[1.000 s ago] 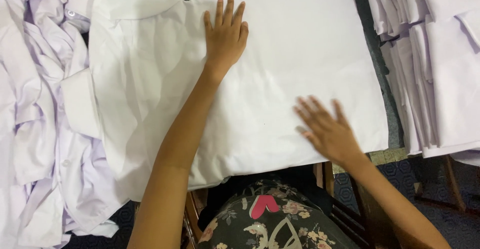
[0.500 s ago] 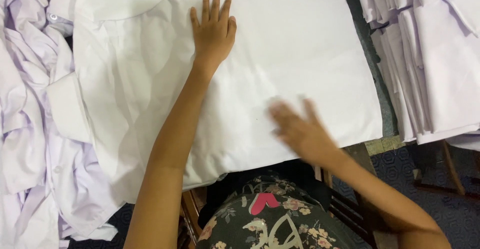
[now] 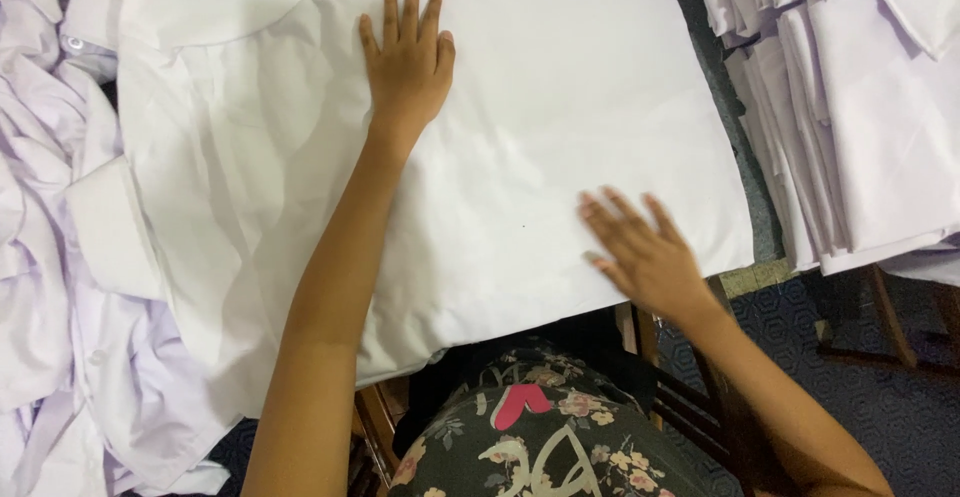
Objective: A person finishes a white shirt by smoothing the fabric, trimming loose threads with scissors, and folding it neatly.
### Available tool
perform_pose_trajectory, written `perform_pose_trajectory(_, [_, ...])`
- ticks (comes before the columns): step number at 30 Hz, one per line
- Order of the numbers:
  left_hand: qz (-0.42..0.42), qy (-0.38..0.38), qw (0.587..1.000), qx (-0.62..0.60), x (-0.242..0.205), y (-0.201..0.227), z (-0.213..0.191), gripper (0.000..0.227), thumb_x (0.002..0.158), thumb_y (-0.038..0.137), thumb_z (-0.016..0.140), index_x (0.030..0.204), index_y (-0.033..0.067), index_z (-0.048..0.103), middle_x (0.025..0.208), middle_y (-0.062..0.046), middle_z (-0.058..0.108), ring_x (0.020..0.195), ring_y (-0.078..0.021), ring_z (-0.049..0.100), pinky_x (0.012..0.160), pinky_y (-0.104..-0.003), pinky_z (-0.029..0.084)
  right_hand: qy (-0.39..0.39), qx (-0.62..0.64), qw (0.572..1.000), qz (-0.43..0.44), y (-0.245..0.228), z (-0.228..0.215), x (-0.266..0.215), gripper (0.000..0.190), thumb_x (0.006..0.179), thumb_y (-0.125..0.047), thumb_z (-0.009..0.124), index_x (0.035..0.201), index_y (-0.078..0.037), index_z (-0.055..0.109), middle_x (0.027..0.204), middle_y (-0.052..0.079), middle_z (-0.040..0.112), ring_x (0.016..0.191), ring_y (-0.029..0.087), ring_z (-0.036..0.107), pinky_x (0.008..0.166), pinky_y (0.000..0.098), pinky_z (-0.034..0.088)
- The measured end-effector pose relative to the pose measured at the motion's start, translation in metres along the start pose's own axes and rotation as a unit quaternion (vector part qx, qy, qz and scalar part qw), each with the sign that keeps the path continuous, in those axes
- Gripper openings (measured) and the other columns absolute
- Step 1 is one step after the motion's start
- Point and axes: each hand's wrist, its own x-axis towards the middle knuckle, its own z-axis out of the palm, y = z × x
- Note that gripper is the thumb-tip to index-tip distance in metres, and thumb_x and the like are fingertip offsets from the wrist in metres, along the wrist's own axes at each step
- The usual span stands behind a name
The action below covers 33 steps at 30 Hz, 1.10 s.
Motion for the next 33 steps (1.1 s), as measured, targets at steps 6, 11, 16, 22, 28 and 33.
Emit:
perform_pose_trajectory(6, [-0.008, -0.021, 1.0, -0.022, 0.0, 0.002, -0.005, 0.052, 0.111, 0.031, 0.036, 0.161, 0.0152, 0.04, 0.168, -0.01, 0.018, 0.155, -0.0318, 0.014, 0.121, -0.065, 0.012, -0.096, -0.052, 0.965, 0.238, 0.05, 0.003, -0.054, 0.07, 0.105, -0.058, -0.005, 0.161, -0.017, -0.011, 0.171, -0.003, -0.019, 0.157, 0.014, -0.016, 0.13, 0.0519, -0.004])
perform_pose_trajectory(11, [-0.004, -0.005, 1.0, 0.001, 0.0, 0.0, 0.001, 0.052, 0.112, 0.031, 0.038, 0.161, 0.0158, 0.042, 0.167, -0.01, 0.02, 0.154, -0.0318, 0.018, 0.119, -0.065, 0.015, 0.077, -0.223, 0.953, 0.191, 0.021, -0.036, -0.027, 0.061, 0.113, -0.048, 0.032, 0.159, -0.01, 0.043, 0.157, 0.012, 0.05, 0.142, 0.025, 0.044, 0.113, 0.0415, 0.037])
perform_pose_trajectory(16, [-0.002, -0.016, 1.0, 0.012, 0.0, 0.001, -0.003, 0.053, 0.112, 0.032, 0.034, 0.162, 0.0159, 0.04, 0.168, -0.01, 0.02, 0.154, -0.0315, 0.018, 0.119, -0.064, 0.016, 0.055, -0.047, 0.997, 0.021, -0.023, -0.019, -0.023, 0.057, 0.112, -0.044, 0.037, 0.164, -0.024, 0.024, 0.171, 0.003, 0.021, 0.157, 0.025, 0.018, 0.121, 0.0661, 0.013])
perform_pose_trajectory(22, [-0.004, -0.037, 0.999, 0.02, 0.0, 0.004, -0.008, 0.055, 0.112, 0.034, 0.031, 0.164, 0.0167, 0.037, 0.168, -0.009, 0.017, 0.155, -0.0301, 0.015, 0.119, -0.063, 0.015, 0.003, -0.034, 0.998, 0.057, 0.007, 0.011, -0.042, 0.061, 0.112, -0.046, 0.023, 0.165, -0.02, 0.008, 0.173, -0.003, 0.003, 0.159, 0.016, 0.002, 0.129, 0.0535, 0.002])
perform_pose_trajectory(28, [0.005, -0.006, 1.0, 0.029, 0.0, 0.0, -0.002, 0.053, 0.113, 0.032, 0.035, 0.162, 0.0159, 0.04, 0.167, -0.01, 0.021, 0.153, -0.031, 0.018, 0.117, -0.065, 0.018, -0.009, -0.042, 0.98, 0.196, 0.06, 0.021, -0.079, 0.063, 0.112, -0.042, 0.014, 0.161, -0.003, 0.016, 0.167, 0.016, 0.019, 0.152, 0.033, 0.021, 0.124, 0.0492, 0.024])
perform_pose_trajectory(33, [0.003, -0.011, 1.0, 0.016, -0.002, 0.005, -0.003, 0.053, 0.112, 0.031, 0.034, 0.162, 0.0136, 0.04, 0.168, -0.011, 0.02, 0.154, -0.0318, 0.018, 0.118, -0.066, 0.017, 0.156, 0.021, 0.957, 0.245, 0.05, 0.002, -0.075, 0.06, 0.117, -0.026, 0.026, 0.145, 0.024, 0.044, 0.147, 0.043, 0.05, 0.138, 0.053, 0.051, 0.118, 0.054, 0.044])
